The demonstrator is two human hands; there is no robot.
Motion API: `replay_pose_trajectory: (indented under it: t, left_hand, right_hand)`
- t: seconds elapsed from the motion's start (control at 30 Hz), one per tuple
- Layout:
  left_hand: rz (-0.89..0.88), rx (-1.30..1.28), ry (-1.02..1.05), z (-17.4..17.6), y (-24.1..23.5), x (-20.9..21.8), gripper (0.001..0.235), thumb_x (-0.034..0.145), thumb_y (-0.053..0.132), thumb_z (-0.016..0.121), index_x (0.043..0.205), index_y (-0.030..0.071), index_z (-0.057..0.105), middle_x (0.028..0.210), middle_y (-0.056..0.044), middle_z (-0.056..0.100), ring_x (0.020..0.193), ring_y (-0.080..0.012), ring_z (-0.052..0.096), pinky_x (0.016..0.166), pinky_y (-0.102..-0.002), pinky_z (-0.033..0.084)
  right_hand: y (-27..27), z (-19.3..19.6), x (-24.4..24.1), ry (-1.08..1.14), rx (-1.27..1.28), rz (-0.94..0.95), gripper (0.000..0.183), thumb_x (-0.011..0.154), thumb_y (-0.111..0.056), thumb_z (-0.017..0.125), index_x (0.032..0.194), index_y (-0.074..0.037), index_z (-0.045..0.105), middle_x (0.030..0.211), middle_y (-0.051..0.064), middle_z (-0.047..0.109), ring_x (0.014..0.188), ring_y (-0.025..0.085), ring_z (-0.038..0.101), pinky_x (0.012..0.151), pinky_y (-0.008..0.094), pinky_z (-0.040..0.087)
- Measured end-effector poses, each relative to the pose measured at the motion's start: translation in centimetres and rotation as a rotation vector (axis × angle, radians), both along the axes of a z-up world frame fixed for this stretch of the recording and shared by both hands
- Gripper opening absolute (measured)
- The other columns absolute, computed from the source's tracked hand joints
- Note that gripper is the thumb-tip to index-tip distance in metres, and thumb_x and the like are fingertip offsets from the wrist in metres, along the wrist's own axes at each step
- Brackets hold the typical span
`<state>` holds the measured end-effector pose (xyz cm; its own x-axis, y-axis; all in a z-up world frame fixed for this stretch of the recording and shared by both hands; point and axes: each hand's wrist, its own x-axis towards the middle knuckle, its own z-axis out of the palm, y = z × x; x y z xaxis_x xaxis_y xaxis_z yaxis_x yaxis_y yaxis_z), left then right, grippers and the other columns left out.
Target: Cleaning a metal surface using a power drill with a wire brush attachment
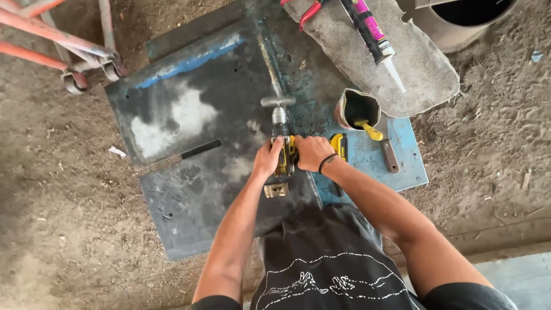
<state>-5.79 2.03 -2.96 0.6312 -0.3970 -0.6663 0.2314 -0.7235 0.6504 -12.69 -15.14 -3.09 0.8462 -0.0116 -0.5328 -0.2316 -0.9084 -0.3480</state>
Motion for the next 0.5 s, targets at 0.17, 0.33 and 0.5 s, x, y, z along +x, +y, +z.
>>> replay_pose_trajectory:
  t: [0.17, 0.33, 0.5]
  left_hand:
    - [0.025, -0.030, -0.008, 0.2, -0.1, 0.0, 0.102, 0.093, 0.083, 0.033, 0.142, -0.005, 0.053, 0.128, -0.032, 0.064, 0.129, -0.0482, 0.055, 0.107, -0.059, 0.043]
    - [0.023, -0.030, -0.020, -0.6, -0.2, 0.6, 0.107, 0.094, 0.086, 0.032, 0.144, -0.007, 0.050, 0.130, -0.033, 0.062, 0.129, -0.0491, 0.054, 0.107, -0.060, 0.043]
    - [0.040, -0.015, -0.009, 1.7, -1.0, 0.8, 0.109, 0.090, 0.088, 0.033, 0.145, -0.004, 0.052, 0.133, -0.032, 0.061, 0.132, -0.0493, 0.051, 0.109, -0.059, 0.042]
  right_hand:
    - [0.0, -0.1, 0.4, -0.020, -0.005, 0.018, 0.042, 0.073, -0.021, 0.058, 0.112, -0.007, 0.062, 0.090, 0.021, 0.076, 0.091, 0.048, 0.074, 0.081, 0.056, 0.059]
    - [-0.4, -0.6, 0.9, -0.032, -0.005, 0.027, 0.044, 0.072, -0.021, 0.058, 0.113, -0.006, 0.062, 0.090, 0.021, 0.076, 0.092, 0.047, 0.074, 0.081, 0.056, 0.059]
    - [-0.8, -0.8, 1.4, -0.062, 0.007, 0.044, 0.043, 0.072, -0.019, 0.058, 0.112, -0.005, 0.063, 0.084, 0.020, 0.074, 0.083, 0.046, 0.074, 0.074, 0.054, 0.060]
